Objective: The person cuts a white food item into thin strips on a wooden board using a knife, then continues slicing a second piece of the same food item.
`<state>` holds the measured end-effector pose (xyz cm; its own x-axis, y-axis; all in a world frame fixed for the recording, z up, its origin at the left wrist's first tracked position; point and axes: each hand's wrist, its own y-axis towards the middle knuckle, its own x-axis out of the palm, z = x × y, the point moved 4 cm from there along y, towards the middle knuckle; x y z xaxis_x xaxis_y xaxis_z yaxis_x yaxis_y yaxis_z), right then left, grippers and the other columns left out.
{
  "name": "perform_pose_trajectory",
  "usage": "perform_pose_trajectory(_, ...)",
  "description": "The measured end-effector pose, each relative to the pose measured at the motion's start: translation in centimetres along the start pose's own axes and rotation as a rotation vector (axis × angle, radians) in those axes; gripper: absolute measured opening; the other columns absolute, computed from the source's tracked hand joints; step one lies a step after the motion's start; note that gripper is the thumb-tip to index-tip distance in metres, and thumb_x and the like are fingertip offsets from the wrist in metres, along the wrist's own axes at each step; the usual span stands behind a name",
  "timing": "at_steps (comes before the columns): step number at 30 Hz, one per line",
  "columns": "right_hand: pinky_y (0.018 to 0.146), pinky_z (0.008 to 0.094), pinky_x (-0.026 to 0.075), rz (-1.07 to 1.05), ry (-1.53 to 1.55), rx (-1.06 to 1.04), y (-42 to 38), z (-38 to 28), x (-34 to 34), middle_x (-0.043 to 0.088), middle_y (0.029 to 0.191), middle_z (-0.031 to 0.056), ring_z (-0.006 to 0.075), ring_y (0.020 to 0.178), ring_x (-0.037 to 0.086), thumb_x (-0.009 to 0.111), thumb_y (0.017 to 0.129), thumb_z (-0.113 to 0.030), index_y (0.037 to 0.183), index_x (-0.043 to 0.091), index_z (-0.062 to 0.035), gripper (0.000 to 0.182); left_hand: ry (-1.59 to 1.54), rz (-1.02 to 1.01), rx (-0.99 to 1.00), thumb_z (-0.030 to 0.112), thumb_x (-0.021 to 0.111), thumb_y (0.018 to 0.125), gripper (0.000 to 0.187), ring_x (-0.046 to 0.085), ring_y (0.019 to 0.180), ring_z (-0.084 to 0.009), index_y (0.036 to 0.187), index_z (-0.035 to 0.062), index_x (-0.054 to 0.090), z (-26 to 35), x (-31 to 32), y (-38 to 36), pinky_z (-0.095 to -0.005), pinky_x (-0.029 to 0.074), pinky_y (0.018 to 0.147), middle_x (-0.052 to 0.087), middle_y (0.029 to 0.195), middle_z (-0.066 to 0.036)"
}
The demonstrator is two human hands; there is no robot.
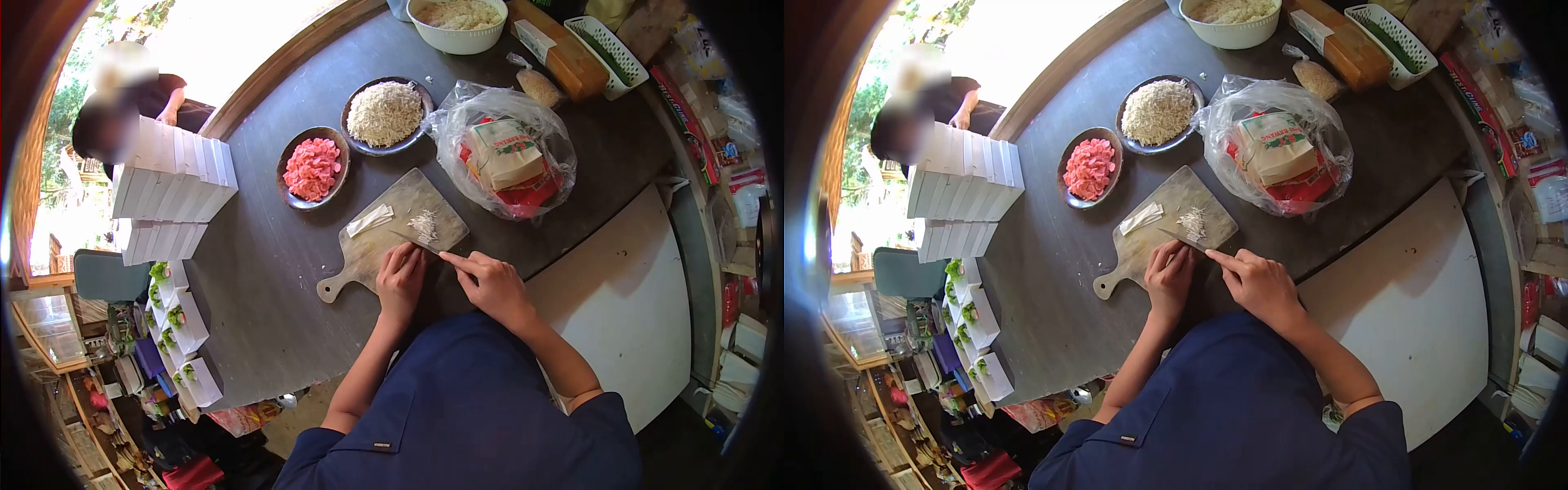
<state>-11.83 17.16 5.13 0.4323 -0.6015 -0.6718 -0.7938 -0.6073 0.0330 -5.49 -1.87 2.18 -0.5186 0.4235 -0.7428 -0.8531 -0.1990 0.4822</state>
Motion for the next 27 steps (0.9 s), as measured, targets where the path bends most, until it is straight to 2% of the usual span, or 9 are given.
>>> perform_pose_trajectory(14, 0.074, 0.0496, 0.063, -0.024, -0.027, 0.004, 0.7, 0.1, 1.0, 0.07, 0.091, 0.0104, 0.0355, 0.08, 0.075, 0.069, 0.101, -0.018, 0.143, 0.073, -0.0286, 0.043, 0.006, 0.011, 0.003, 0.0, 0.086, 0.083, 0.021, 0.074, 0.101, -0.0286, 0.104, 0.0016, 0.082, 0.1, 0.0, -0.1, -0.0406, 0.06, 0.089, 0.076, 0.11, -0.008)
perform_pose_trajectory(16, 0.074, 0.0499, 0.063, -0.014, -0.018, -0.015, 1.4, 0.4, 1.4, 0.07, 0.091, 0.0105, 0.0355, 0.081, 0.075, 0.069, 0.101, -0.018, 0.143, 0.073, -0.0287, 0.043, 0.019, -0.01, 0.012, 0.003, 0.084, 0.086, 0.02, 0.074, 0.106, -0.0278, 0.106, 0.0022, 0.081, -0.1, 0.1, -0.1, -0.0394, 0.061, 0.092, 0.076, 0.114, -0.007)
perform_pose_trajectory(21, 0.075, 0.0511, 0.061, -0.021, 0.083, 0.02, 2.1, 0.3, 0.7, 0.071, 0.093, 0.0117, 0.0375, 0.081, 0.074, 0.069, 0.102, -0.018, 0.142, 0.074, -0.0274, 0.041, 0.005, 0.018, -0.01, 0.001, 0.086, 0.084, 0.021, 0.074, 0.102, -0.0281, 0.105, 0.0028, 0.082, 0.1, -0.1, 0.0, -0.04, 0.061, 0.089, 0.076, 0.11, -0.007)
perform_pose_trajectory(27, 0.074, 0.05, 0.061, -0.037, 0.045, 0.012, 0.9, 0.1, -0.3, 0.071, 0.093, 0.0117, 0.0367, 0.082, 0.074, 0.069, 0.101, -0.017, 0.142, 0.074, -0.0273, 0.042, 0.01, 0.005, -0.011, 0.001, 0.086, 0.084, 0.021, 0.074, 0.103, -0.0281, 0.104, 0.0029, 0.082, 0.0, 0.0, -0.2, -0.0399, 0.061, 0.09, 0.076, 0.111, -0.007)
